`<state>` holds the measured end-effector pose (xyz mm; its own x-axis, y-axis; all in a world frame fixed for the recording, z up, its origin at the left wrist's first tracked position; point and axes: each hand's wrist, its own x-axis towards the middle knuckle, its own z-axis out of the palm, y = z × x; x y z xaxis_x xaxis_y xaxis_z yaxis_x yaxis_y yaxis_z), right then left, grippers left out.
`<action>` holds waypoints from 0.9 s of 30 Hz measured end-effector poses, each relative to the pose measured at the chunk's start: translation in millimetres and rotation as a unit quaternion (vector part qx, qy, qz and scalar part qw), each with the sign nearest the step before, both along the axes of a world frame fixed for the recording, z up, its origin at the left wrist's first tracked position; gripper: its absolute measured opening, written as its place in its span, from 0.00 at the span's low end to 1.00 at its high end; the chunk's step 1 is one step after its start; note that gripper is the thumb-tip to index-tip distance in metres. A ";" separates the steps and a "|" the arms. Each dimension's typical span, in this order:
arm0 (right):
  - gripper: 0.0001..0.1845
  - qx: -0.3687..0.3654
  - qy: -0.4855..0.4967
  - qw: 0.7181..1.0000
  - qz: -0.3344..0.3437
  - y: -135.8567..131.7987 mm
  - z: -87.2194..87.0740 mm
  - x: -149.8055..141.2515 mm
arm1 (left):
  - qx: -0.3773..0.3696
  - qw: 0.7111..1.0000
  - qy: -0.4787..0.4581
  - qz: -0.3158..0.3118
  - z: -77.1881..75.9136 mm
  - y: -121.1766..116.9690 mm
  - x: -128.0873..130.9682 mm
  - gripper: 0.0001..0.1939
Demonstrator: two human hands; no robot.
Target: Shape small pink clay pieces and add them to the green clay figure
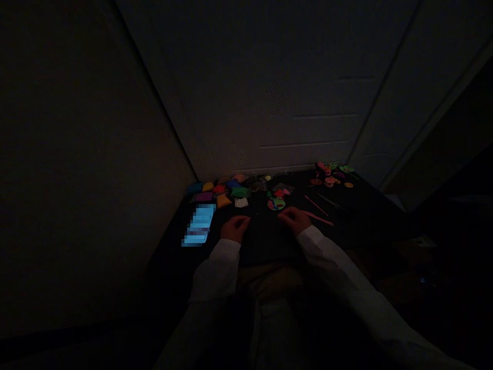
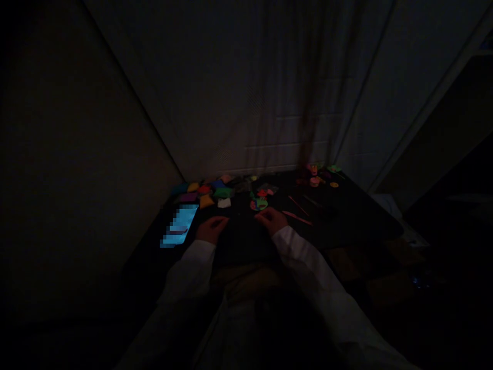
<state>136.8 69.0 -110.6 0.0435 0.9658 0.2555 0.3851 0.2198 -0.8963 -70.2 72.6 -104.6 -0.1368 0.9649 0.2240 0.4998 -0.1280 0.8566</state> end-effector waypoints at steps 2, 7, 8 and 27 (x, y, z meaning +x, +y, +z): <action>0.16 0.001 -0.005 1.000 -0.011 -0.3 1.7 -0.1 | 0.000 1.000 0.002 -0.002 -0.1 0.3 -0.1 0.12; 0.14 0.002 -0.009 1.000 0.025 -1.5 5.4 -0.6 | -0.005 1.000 0.006 -0.011 -1.2 1.5 -0.7 0.11; 0.14 0.001 -0.009 1.000 0.027 -2.1 6.2 -0.7 | -0.006 1.000 0.007 -0.012 -1.4 1.7 -0.9 0.11; 0.15 0.013 0.041 0.997 0.061 -0.2 -2.4 -5.4 | -0.017 1.000 0.003 -0.022 0.3 -1.8 3.1 0.13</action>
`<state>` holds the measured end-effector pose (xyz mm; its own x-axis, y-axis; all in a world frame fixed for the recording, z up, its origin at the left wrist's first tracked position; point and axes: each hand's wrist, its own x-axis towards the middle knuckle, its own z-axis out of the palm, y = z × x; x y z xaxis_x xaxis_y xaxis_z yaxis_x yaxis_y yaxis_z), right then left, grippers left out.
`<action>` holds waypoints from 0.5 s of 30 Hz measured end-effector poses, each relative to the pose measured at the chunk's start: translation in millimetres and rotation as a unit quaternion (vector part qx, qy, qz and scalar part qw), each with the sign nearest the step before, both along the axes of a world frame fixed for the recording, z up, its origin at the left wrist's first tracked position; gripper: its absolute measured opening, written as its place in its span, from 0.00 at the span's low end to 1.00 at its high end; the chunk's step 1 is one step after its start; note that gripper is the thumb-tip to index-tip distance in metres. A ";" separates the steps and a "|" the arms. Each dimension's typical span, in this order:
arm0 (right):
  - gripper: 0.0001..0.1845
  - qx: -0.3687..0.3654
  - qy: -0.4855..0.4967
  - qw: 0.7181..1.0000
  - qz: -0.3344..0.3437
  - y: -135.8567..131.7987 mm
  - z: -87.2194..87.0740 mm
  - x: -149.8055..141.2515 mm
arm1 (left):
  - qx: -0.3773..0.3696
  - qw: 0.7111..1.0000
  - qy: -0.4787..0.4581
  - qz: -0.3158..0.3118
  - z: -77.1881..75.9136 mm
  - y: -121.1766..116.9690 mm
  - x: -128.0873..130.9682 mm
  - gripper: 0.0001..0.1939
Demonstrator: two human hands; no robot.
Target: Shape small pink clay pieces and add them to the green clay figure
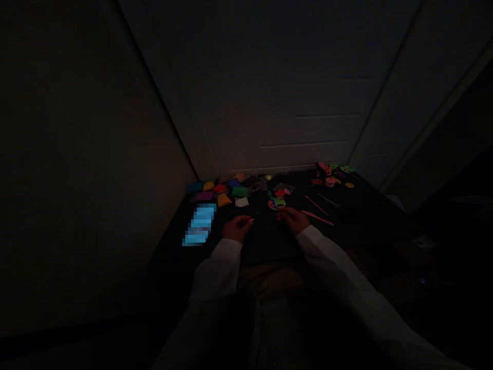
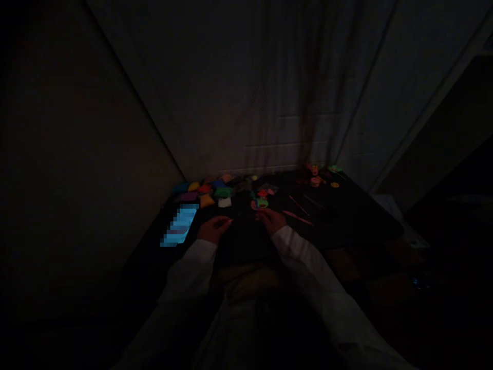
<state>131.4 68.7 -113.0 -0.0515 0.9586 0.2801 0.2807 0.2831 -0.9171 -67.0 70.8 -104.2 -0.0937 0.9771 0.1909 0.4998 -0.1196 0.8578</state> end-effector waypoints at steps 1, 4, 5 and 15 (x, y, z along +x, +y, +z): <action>0.15 0.000 0.004 1.000 0.002 0.3 -1.0 -0.6 | -0.001 1.000 -0.001 -0.002 -0.1 0.0 0.0 0.13; 0.14 -0.005 0.000 1.000 0.001 0.6 -1.7 -0.5 | -0.002 1.000 -0.004 -0.005 -1.2 0.4 -0.2 0.12; 0.13 -0.006 -0.007 1.000 -0.002 0.4 -1.2 0.1 | -0.002 1.000 -0.004 -0.007 -1.7 0.7 -0.2 0.12; 0.12 -0.006 -0.033 0.999 -0.015 -1.2 1.4 2.1 | -0.002 1.000 -0.009 -0.013 -7.9 4.1 -1.3 0.11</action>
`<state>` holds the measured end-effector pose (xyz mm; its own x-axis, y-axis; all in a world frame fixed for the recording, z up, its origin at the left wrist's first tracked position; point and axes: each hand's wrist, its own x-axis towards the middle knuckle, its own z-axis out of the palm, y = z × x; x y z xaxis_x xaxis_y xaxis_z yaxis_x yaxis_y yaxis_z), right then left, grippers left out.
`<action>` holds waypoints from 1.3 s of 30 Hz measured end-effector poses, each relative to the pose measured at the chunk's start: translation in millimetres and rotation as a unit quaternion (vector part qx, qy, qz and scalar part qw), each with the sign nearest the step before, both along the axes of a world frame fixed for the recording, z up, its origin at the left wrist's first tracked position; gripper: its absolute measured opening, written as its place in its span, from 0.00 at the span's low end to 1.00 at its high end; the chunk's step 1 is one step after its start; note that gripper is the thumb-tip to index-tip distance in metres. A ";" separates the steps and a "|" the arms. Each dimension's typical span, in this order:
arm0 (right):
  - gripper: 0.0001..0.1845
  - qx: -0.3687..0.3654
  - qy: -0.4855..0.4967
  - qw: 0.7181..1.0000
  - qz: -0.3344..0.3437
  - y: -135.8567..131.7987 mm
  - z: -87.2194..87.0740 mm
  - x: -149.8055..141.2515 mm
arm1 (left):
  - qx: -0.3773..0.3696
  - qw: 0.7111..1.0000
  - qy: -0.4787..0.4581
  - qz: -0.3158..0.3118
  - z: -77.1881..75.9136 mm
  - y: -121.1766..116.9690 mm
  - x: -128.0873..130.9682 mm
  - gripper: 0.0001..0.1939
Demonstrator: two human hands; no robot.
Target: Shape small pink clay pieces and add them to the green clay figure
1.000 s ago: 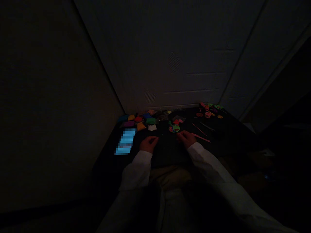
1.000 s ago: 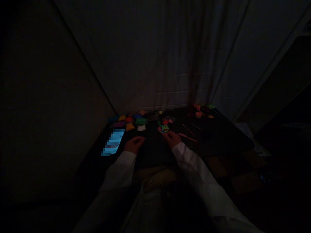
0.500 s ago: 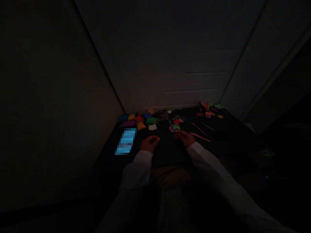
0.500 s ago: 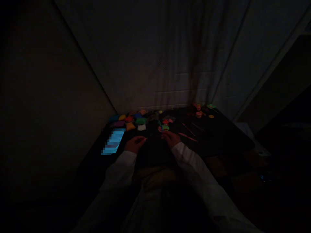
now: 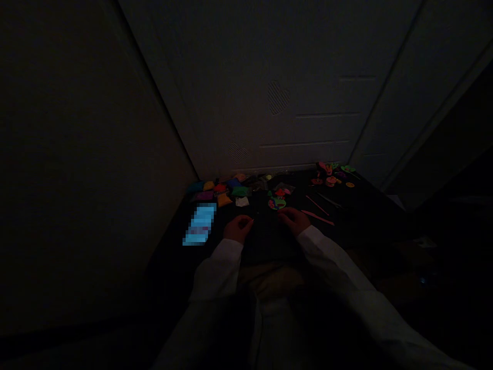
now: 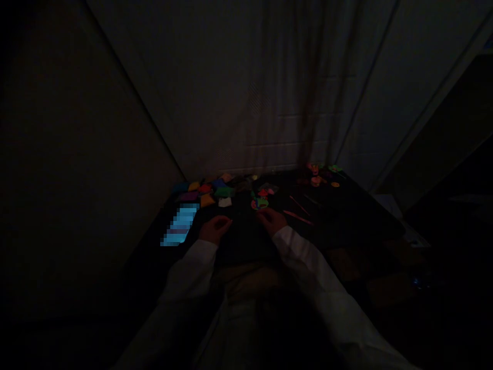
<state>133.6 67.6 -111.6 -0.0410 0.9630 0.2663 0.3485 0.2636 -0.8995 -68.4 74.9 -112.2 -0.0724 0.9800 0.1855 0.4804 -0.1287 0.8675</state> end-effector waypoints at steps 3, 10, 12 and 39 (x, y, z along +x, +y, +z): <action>0.12 0.003 0.006 1.000 0.002 0.0 -0.7 -1.6 | 0.000 1.000 -0.010 0.001 0.4 -1.1 0.0 0.13; 0.12 0.016 -0.025 1.000 0.001 -1.0 0.3 -3.2 | -0.003 1.000 -0.019 -0.008 4.9 -4.1 2.7 0.13; 0.12 0.022 -0.039 0.999 0.001 -1.4 0.1 -3.2 | -0.005 1.000 -0.018 -0.013 5.2 -4.5 3.3 0.13; 0.10 0.074 -0.108 0.987 0.090 -13.4 11.2 -11.4 | -0.047 0.989 -0.036 -0.134 13.2 -9.1 30.1 0.10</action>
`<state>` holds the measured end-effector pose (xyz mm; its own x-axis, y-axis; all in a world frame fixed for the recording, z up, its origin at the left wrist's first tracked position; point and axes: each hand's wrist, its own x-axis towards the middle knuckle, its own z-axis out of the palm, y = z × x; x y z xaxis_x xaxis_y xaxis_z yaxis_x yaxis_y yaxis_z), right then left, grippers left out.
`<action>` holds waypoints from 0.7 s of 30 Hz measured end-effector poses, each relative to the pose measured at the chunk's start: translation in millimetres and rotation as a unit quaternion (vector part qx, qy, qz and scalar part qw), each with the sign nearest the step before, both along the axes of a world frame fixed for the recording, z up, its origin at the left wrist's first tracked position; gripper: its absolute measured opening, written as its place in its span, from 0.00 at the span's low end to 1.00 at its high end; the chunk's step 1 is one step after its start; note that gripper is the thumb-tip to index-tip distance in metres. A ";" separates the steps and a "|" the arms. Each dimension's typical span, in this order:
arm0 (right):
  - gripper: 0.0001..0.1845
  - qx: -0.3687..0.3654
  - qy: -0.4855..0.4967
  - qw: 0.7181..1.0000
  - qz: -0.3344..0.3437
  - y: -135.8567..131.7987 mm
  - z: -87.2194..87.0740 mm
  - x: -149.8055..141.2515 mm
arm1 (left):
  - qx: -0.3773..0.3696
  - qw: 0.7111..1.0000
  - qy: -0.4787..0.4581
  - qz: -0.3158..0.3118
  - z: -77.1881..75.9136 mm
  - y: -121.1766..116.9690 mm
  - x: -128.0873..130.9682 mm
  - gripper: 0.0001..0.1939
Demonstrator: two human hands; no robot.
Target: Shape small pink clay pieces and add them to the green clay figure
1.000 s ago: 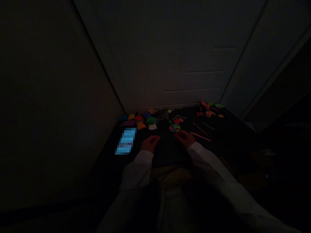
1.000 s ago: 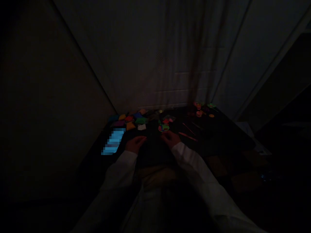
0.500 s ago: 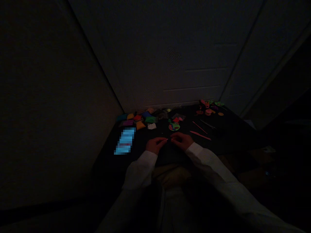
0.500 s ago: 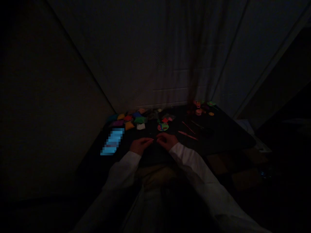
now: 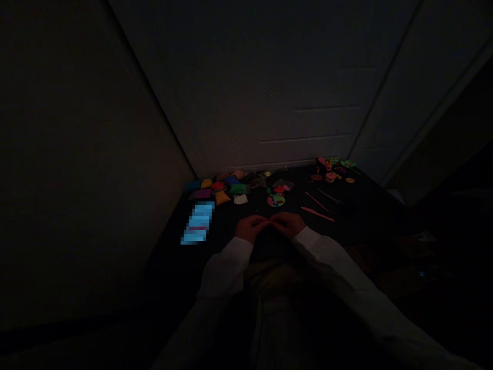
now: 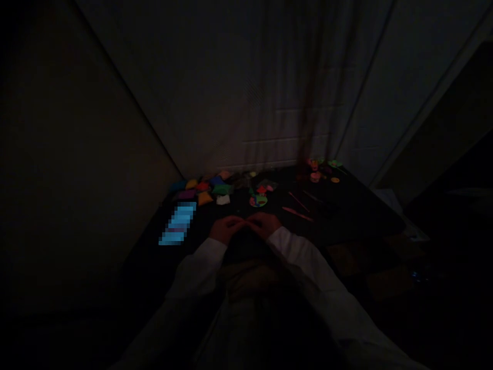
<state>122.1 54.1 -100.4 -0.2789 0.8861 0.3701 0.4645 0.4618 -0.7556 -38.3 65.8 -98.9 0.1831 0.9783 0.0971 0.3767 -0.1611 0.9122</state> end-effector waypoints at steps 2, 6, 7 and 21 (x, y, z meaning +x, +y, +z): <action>0.09 -0.012 0.025 1.000 -0.004 0.3 0.1 1.2 | 0.000 1.000 0.002 0.004 0.7 -0.2 -0.1 0.09; 0.12 -0.057 0.104 0.992 -0.042 3.3 -1.8 6.5 | 0.001 1.000 0.004 0.019 -0.6 -0.3 0.2 0.10; 0.13 -0.072 0.127 0.988 -0.051 4.6 -2.6 7.9 | 0.002 1.000 0.004 0.024 -1.3 -0.2 0.3 0.10; 0.19 -0.201 0.328 0.921 -0.060 16.4 -8.0 15.7 | 0.006 0.998 0.002 0.057 -0.4 -1.9 -1.9 0.11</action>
